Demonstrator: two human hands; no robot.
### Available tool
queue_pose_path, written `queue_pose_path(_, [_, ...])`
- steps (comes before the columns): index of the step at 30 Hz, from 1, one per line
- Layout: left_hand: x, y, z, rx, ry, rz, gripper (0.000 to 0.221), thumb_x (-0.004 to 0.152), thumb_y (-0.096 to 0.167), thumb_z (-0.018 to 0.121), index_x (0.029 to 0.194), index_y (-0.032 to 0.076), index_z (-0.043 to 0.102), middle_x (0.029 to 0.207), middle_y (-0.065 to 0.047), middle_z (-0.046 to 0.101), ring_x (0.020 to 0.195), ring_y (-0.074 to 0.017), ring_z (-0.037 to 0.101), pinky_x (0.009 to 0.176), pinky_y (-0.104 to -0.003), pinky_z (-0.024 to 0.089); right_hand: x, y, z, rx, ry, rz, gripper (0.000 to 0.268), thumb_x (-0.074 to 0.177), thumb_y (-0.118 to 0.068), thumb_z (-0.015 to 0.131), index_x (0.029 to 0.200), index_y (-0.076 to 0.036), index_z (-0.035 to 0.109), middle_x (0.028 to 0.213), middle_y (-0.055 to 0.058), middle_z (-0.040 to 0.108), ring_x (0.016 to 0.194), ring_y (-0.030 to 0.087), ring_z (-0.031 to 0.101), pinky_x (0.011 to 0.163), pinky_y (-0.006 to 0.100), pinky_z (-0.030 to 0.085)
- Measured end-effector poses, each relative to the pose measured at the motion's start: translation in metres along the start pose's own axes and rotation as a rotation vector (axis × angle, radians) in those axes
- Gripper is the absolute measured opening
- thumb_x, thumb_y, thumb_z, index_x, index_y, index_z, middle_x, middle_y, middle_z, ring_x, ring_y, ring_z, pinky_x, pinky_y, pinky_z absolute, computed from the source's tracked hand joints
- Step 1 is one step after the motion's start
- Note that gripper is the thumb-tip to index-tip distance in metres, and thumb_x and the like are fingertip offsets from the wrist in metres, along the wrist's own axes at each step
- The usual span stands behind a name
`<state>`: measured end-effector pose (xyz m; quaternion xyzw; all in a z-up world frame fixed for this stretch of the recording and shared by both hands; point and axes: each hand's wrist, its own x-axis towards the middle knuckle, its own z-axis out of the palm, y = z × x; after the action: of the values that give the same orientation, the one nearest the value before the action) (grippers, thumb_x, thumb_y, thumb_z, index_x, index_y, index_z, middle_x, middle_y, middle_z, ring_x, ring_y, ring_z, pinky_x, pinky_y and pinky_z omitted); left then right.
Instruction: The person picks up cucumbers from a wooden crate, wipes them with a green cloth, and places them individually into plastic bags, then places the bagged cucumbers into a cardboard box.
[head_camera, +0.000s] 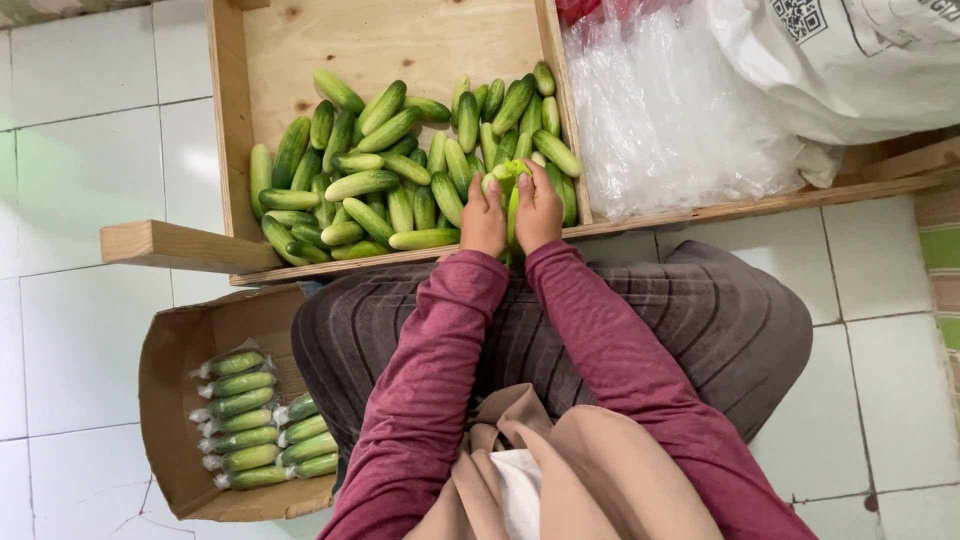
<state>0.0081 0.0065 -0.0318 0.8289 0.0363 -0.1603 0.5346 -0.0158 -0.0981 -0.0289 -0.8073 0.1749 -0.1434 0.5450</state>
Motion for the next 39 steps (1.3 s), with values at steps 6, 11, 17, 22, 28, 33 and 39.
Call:
queue_pose_path(6, [0.002,-0.017,-0.006,-0.066,0.042,-0.040,0.053,0.108,0.054,0.040,0.145,0.015,0.048,0.110,-0.006,0.076,0.091,-0.0188,0.078,0.073,-0.035,0.068,-0.003,0.013,-0.002,-0.200,0.088,-0.159,0.049,0.102,-0.032,0.070,0.144,-0.008,0.059,0.142,0.023,0.059,0.130,0.044,0.057,0.114,0.056,0.042])
queue_pose_path(11, [-0.043,0.031,-0.024,-0.282,0.034,0.244,0.044,0.113,0.044,0.032,0.123,0.009,0.057,0.133,-0.018,0.068,0.133,-0.0333,0.057,0.117,-0.050,0.039,-0.028,-0.014,-0.011,-0.018,-0.136,0.028,0.055,0.107,-0.040,0.060,0.149,-0.006,0.050,0.146,0.026,0.053,0.140,0.044,0.048,0.119,0.054,0.036])
queue_pose_path(17, [-0.067,0.078,-0.024,-0.490,-0.307,0.463,0.042,0.116,0.037,0.030,0.128,0.001,0.048,0.143,-0.029,0.056,0.143,-0.0455,0.042,0.121,-0.062,0.021,-0.065,-0.065,-0.061,0.184,-0.315,0.182,0.055,0.107,-0.044,0.058,0.152,-0.014,0.049,0.151,0.014,0.055,0.145,0.030,0.047,0.119,0.046,0.038])
queue_pose_path(22, [-0.078,0.126,0.001,-0.309,-0.550,0.336,0.037,0.113,0.035,0.043,0.125,0.006,0.062,0.125,-0.018,0.070,0.123,-0.0325,0.063,0.109,-0.053,0.044,-0.099,-0.043,-0.099,0.760,-0.147,0.288,0.030,0.106,-0.013,0.055,0.133,-0.002,0.051,0.090,0.013,0.062,0.060,0.021,0.067,0.045,0.030,0.052])
queue_pose_path(28, [0.008,0.112,0.098,-0.017,-0.542,0.261,0.032,0.107,0.040,0.047,0.122,0.026,0.073,0.112,0.001,0.077,0.103,-0.0169,0.074,0.092,-0.038,0.055,-0.127,-0.052,-0.135,1.095,0.158,0.290,0.031,0.105,-0.017,0.056,0.131,-0.005,0.044,0.097,0.016,0.055,0.062,0.020,0.059,0.049,0.027,0.042])
queue_pose_path(33, [0.072,0.101,0.195,0.161,-0.449,0.214,0.029,0.099,0.039,0.058,0.125,0.031,0.070,0.108,0.001,0.078,0.092,-0.0154,0.078,0.085,-0.034,0.059,-0.128,-0.049,-0.129,1.138,0.289,0.269,0.033,0.106,-0.020,0.054,0.133,-0.007,0.041,0.100,0.016,0.055,0.063,0.021,0.059,0.051,0.029,0.044])
queue_pose_path(39, [0.097,0.119,0.252,0.229,-0.373,0.129,0.048,0.095,0.034,0.058,0.141,0.021,0.056,0.145,-0.019,0.034,0.094,-0.0302,0.069,0.096,-0.041,0.058,-0.124,-0.050,-0.135,1.200,0.337,0.368,0.052,0.097,-0.023,0.065,0.143,-0.009,0.046,0.092,0.006,0.057,0.065,0.015,0.053,0.049,0.028,0.043])
